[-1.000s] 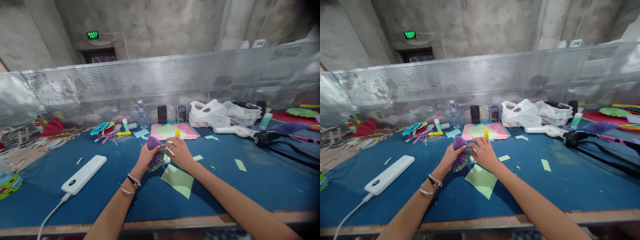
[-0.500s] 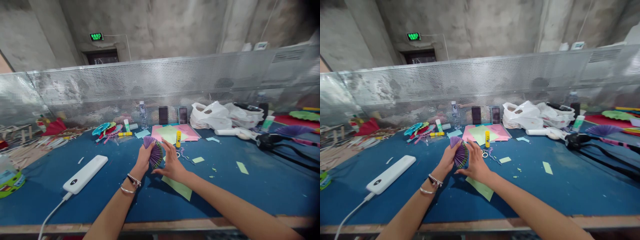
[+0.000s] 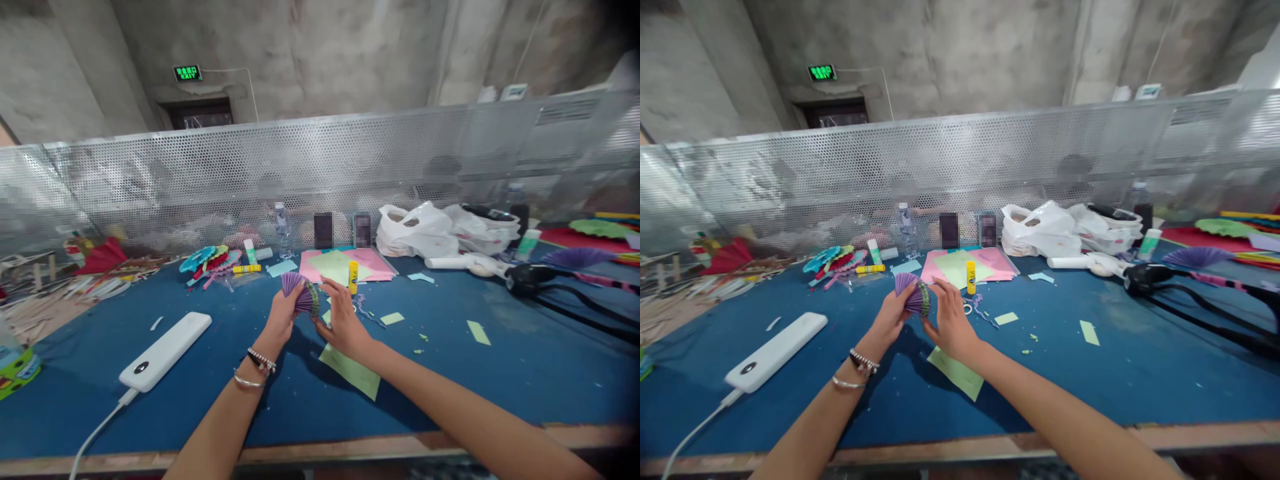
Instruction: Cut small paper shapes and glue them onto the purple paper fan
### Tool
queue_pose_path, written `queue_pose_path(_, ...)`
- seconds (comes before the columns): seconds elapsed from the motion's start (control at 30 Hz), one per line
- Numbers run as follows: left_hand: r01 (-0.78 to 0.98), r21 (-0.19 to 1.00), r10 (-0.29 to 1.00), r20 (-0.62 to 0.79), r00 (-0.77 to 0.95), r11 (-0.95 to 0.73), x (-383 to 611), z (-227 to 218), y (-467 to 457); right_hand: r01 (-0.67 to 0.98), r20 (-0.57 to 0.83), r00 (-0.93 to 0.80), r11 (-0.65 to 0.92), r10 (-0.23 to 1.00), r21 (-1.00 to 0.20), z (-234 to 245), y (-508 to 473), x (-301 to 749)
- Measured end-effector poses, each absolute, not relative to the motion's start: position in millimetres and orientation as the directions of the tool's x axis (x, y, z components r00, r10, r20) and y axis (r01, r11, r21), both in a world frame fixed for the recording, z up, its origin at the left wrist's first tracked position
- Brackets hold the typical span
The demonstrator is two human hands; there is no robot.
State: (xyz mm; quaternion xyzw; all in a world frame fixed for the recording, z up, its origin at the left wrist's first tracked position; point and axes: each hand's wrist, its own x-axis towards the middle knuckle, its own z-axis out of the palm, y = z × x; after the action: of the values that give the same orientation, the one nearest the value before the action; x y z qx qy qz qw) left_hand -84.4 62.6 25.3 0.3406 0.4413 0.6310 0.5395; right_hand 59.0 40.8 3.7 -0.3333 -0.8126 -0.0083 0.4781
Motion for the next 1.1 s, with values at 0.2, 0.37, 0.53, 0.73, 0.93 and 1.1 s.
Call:
queue_pose_path(0.2,-0.257,0.961,0.994,-0.106,-0.019,0.098,-87,20,67,0.580,0.806,-0.240,0.746,0.541,-0.327,3,55,69)
queue_pose_path(0.37,-0.033,0.996,0.984,-0.080,0.162,0.086,-89,25,60,0.570,0.792,-0.244,0.743,0.560,-0.351,5,65,79)
queue_pose_path(0.53,0.033,0.999,0.966,-0.015,0.256,0.006,-92,28,55,0.463,0.697,-0.318,0.747,0.643,-0.477,6,71,85)
queue_pose_path(0.73,0.007,1.000,0.942,-0.016,0.336,0.015,-95,26,53,0.190,0.461,-0.413,0.569,0.786,-0.800,7,74,87)
queue_pose_path(0.93,-0.019,0.994,0.884,-0.087,0.459,0.107,-95,33,45,-0.096,0.275,-0.618,0.276,0.737,-0.956,9,74,91)
queue_pose_path(1.1,-0.066,0.986,0.842,-0.094,0.531,0.151,-93,39,39,-0.260,0.289,-0.652,0.151,0.701,-0.954,5,72,89)
